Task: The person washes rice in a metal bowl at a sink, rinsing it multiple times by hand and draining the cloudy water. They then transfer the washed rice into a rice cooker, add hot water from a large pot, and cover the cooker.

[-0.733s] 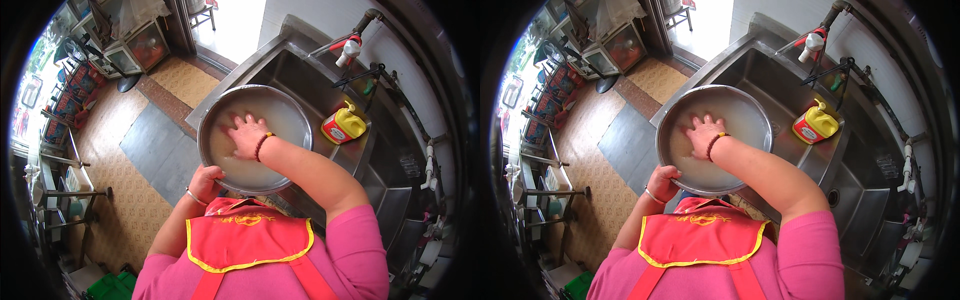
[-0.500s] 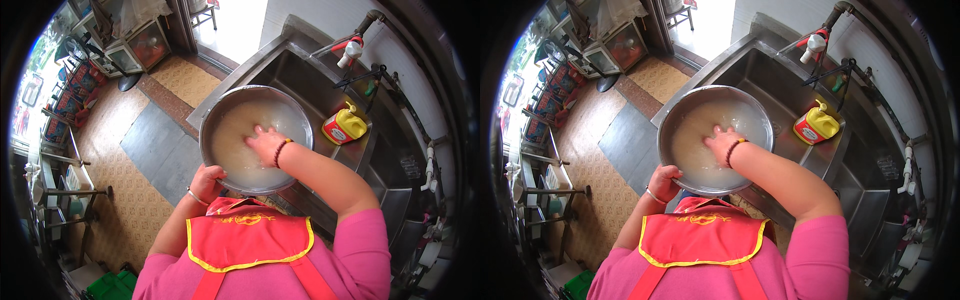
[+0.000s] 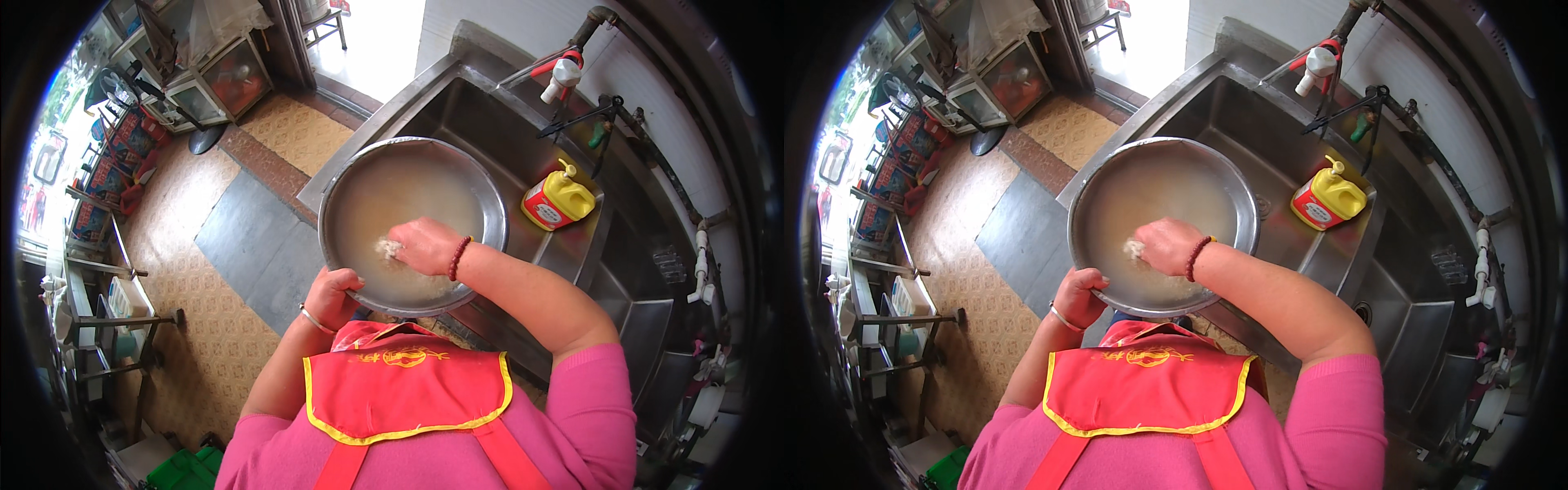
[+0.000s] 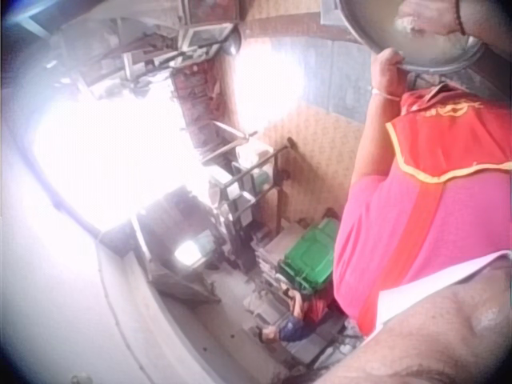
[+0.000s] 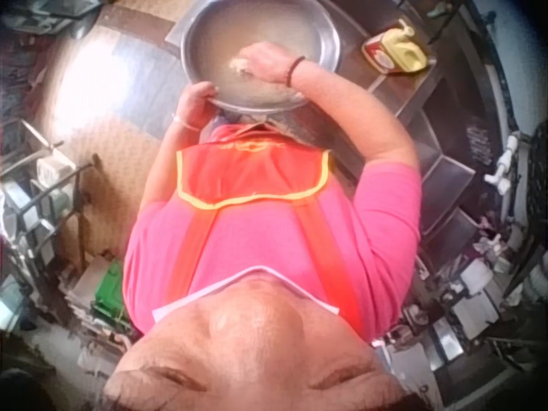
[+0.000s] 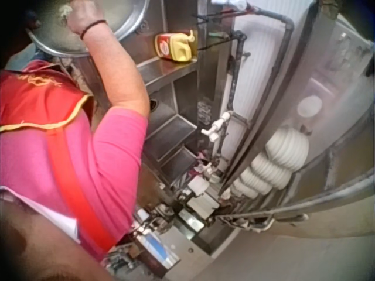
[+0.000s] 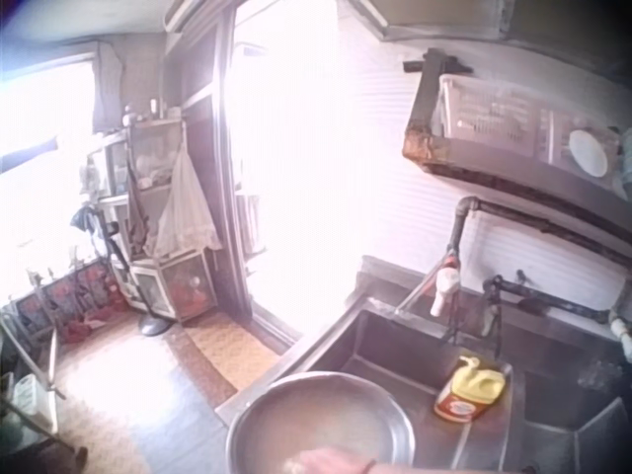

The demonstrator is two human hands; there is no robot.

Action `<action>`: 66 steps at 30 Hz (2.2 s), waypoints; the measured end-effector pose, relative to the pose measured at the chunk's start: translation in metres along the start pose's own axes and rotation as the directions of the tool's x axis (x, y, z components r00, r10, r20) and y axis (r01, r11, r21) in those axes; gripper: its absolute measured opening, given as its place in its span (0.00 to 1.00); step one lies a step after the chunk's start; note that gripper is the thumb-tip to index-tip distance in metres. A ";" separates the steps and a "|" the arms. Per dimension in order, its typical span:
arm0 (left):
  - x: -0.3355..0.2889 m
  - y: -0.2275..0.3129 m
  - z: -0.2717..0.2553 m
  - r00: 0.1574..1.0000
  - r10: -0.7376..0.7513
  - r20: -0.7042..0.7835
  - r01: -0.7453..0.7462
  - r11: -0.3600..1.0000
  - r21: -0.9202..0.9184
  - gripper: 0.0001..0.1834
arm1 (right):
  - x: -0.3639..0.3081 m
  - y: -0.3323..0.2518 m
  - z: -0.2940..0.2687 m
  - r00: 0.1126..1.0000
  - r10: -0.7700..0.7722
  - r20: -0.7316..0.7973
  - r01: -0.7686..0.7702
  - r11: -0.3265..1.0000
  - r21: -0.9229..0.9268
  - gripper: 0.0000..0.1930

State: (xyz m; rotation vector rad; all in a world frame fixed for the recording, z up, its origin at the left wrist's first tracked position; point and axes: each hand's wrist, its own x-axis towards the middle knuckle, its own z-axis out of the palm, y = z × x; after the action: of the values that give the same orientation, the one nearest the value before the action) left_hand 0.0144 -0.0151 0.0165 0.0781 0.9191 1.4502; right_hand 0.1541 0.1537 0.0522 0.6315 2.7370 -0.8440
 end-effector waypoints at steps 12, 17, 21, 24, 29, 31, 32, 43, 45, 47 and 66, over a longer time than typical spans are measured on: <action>0.004 -0.003 -0.006 1.000 0.029 0.008 -0.029 0.999 0.039 0.19 | 0.006 0.010 -0.043 0.960 0.266 -0.090 -0.280 0.879 -0.386 0.43; 0.002 0.000 0.002 1.000 0.011 0.010 -0.011 1.000 0.014 0.17 | -0.001 0.016 -0.029 0.921 0.378 0.100 -0.323 0.880 -0.347 0.40; 0.001 0.003 0.009 1.000 -0.005 -0.009 0.005 0.999 0.034 0.18 | -0.006 0.012 -0.015 0.921 0.360 0.147 -0.330 0.923 -0.197 0.34; 0.002 0.004 0.010 1.000 0.007 -0.013 -0.006 0.999 0.054 0.18 | -0.006 0.010 -0.008 0.955 0.282 0.090 -0.275 0.958 -0.082 0.23; 0.001 0.002 0.007 1.000 0.009 -0.006 -0.008 0.999 0.053 0.18 | 0.006 0.000 0.005 0.971 0.188 0.148 -0.179 0.981 -0.076 0.12; 0.002 0.001 0.006 1.000 0.023 0.019 -0.023 0.999 0.027 0.18 | 0.011 -0.005 0.009 0.990 0.116 0.086 -0.114 0.993 -0.027 0.12; 0.002 0.001 0.005 1.000 0.020 -0.009 -0.019 0.999 0.035 0.18 | 0.013 -0.009 0.010 0.995 0.082 0.063 -0.081 0.997 -0.007 0.12; 0.005 -0.003 -0.006 0.998 -0.018 -0.053 0.021 0.999 0.046 0.19 | 0.026 -0.036 -0.004 0.994 -0.104 -0.024 0.087 0.919 -0.384 0.30; 0.005 -0.004 -0.007 1.000 0.000 -0.031 0.000 1.000 0.005 0.14 | 0.024 -0.035 -0.006 0.996 -0.007 0.087 0.049 0.871 -0.488 0.44; 0.005 -0.005 -0.007 0.999 0.005 -0.044 -0.005 1.000 -0.010 0.12 | 0.022 -0.030 -0.010 0.988 0.080 0.130 0.000 0.853 -0.522 0.44; 0.004 -0.003 -0.002 0.999 0.029 0.033 -0.030 0.999 0.031 0.21 | -0.046 -0.003 -0.042 0.901 0.334 0.278 -0.135 0.823 -0.551 0.20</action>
State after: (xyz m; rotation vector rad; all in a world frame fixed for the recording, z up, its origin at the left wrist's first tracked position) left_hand 0.0150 -0.0129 0.0116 0.1387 0.9172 1.4584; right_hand 0.1904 0.1603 0.1026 0.6080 2.3196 -0.1146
